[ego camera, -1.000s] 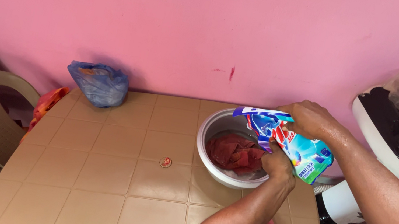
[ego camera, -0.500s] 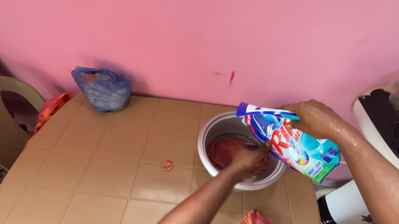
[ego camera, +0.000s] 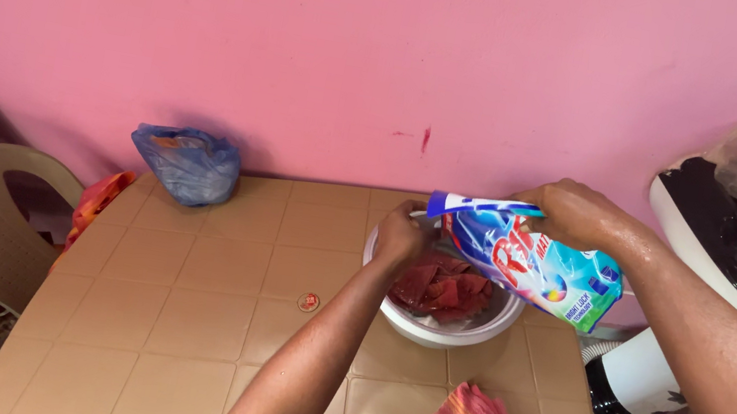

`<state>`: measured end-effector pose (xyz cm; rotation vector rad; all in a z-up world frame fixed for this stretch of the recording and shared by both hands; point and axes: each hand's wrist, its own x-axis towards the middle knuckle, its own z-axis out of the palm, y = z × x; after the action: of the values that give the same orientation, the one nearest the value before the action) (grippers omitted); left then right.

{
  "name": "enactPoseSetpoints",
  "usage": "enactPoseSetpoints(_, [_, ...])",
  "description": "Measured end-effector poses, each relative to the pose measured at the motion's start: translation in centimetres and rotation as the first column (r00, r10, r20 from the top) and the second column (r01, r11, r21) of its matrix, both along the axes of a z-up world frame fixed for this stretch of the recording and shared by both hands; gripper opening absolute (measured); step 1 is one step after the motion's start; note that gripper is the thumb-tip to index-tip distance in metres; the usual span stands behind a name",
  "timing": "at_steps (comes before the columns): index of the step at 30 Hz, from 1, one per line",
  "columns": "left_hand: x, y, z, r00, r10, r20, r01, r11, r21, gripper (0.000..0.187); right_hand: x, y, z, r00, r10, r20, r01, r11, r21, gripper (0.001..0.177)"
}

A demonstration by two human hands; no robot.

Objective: The person pours liquid detergent into a bowl of water containing a red cloth, then washes the cloth by hand. They move a chair, open a window, and wipe the window bars with the wet cloth.

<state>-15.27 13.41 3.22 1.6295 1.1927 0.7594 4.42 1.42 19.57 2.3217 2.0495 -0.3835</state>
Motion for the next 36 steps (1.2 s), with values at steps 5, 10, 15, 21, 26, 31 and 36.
enactPoseSetpoints(5, [0.4, 0.9, -1.3, 0.984, 0.120, 0.129, -0.101, 0.984, -0.148, 0.038, 1.0, -1.1, -0.6, 0.996, -0.092, -0.005, 0.092, 0.991, 0.097, 0.047])
enactPoseSetpoints(10, [0.3, 2.7, -4.0, 0.956, 0.158, 0.246, -0.101, 0.969, -0.227, 0.027, 2.6, -2.7, -3.2, 0.982, -0.054, -0.179, 0.117, 0.925, 0.362, 0.047])
enactPoseSetpoints(15, [0.1, 2.9, -5.2, 0.957, 0.157, 0.243, -0.111, 0.975, -0.190, 0.020, 3.2, -4.1, -6.9, 0.926, -0.120, -0.357, 0.291, 0.830, 0.475, 0.042])
enactPoseSetpoints(21, [0.4, 1.4, -3.4, 0.979, -0.002, 0.204, 0.044, 0.978, -0.203, 0.033, 2.9, -5.6, -10.4, 0.864, -0.178, -0.471, 0.439, 0.723, 0.533, 0.044])
enactPoseSetpoints(26, [1.9, -0.1, -1.0, 0.927, -0.169, 0.334, 0.267, 0.923, -0.276, 0.043, 3.0, -6.0, -13.1, 0.782, 0.022, -0.622, 0.490, 0.595, 0.637, 0.039])
enactPoseSetpoints(31, [4.0, -0.7, 0.5, 0.911, -0.315, 0.267, 0.334, 0.942, -0.031, 0.045, 3.6, -6.2, -15.0, 0.670, 0.134, -0.730, 0.581, 0.517, 0.628, 0.037])
enactPoseSetpoints(36, [5.0, -1.4, 2.2, 0.921, -0.171, 0.351, 0.260, 0.939, -0.224, 0.038, 4.4, -6.2, -16.0, 0.509, 0.157, -0.846, 0.700, 0.496, 0.513, 0.032])
